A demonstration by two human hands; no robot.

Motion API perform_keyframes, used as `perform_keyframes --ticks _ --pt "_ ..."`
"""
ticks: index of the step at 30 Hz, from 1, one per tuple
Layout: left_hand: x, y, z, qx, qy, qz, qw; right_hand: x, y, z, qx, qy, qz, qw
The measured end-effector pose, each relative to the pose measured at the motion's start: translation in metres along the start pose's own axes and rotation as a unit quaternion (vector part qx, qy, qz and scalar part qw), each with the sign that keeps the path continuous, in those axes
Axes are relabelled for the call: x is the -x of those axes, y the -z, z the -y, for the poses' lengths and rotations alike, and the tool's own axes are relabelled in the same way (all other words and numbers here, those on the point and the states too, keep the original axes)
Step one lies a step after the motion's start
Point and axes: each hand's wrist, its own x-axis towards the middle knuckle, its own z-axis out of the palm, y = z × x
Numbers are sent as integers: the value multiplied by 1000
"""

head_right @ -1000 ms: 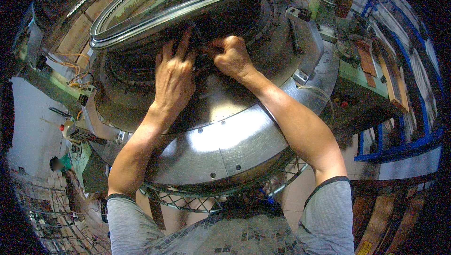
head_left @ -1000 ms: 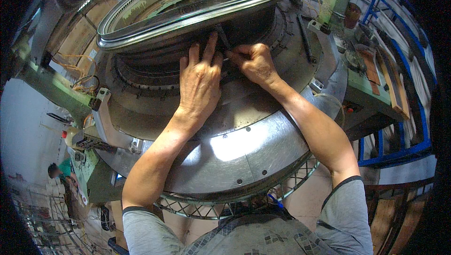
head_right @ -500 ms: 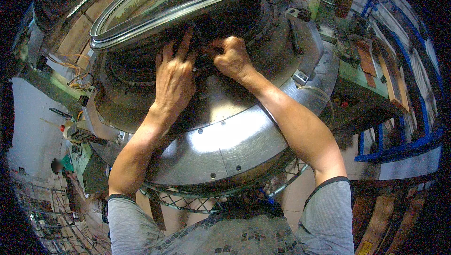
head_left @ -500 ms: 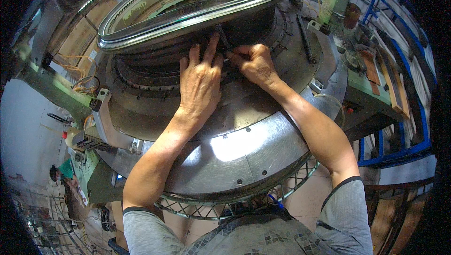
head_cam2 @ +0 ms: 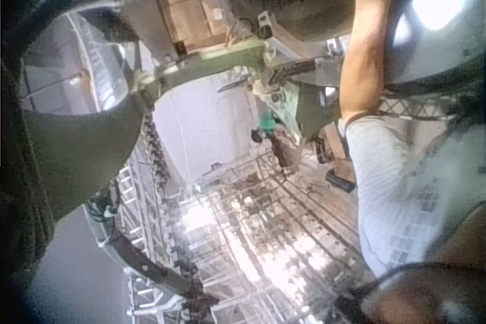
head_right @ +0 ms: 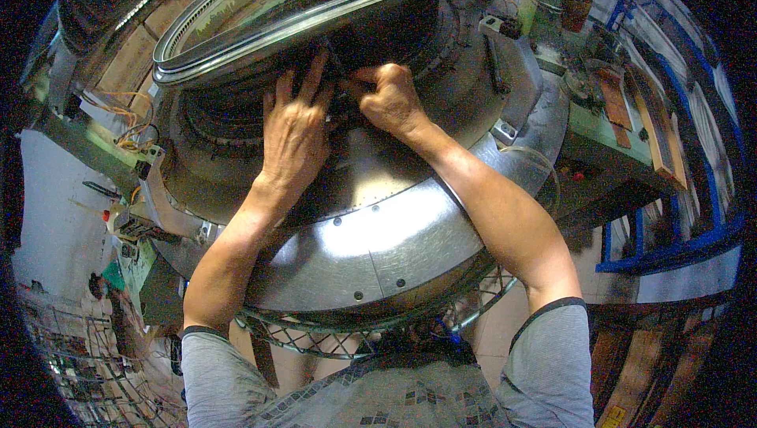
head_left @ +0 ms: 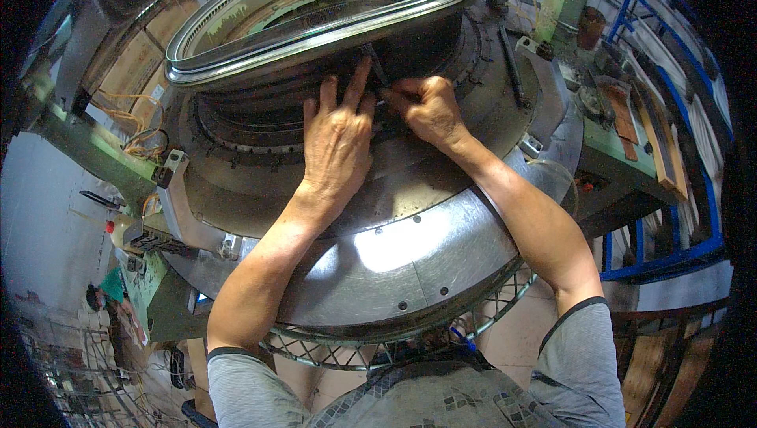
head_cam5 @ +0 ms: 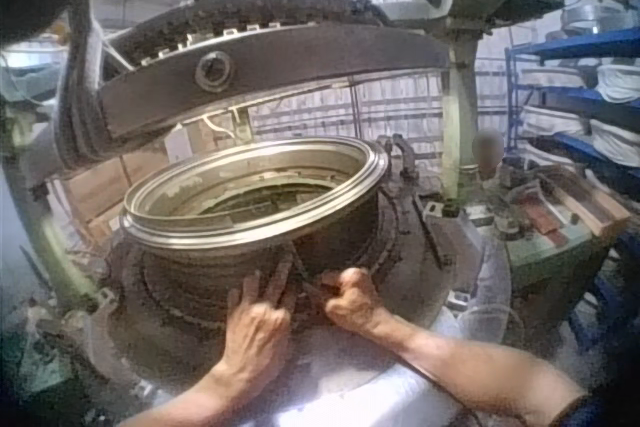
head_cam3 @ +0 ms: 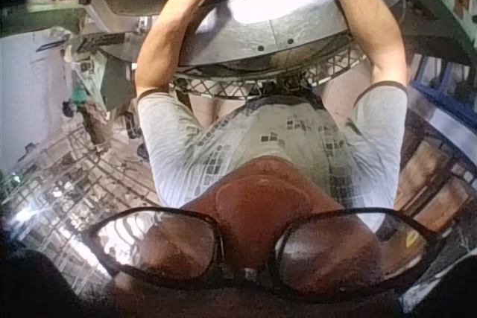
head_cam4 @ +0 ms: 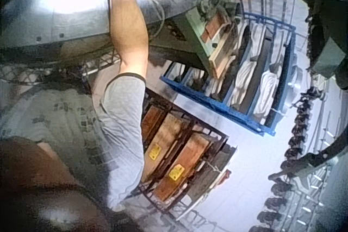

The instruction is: The person repeatedly inserts small metal clips into slots on a large circular metal assembly. They retrieve clips from a nearby wooden tray and continue placing them around the rim of the assembly.

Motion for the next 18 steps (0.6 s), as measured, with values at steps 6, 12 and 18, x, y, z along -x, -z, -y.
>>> perform_keyframes --ticks 6,12,18 --pt "1 1 -1 4 1 -3 1000 0 0 0 8 -5 -1 1000" --pt "0 4 -2 -3 3 10 1000 -1 1 -1 -1 5 0 1000" --pt "0 3 -2 -5 1 9 1000 -1 1 1 25 -20 -6 999"
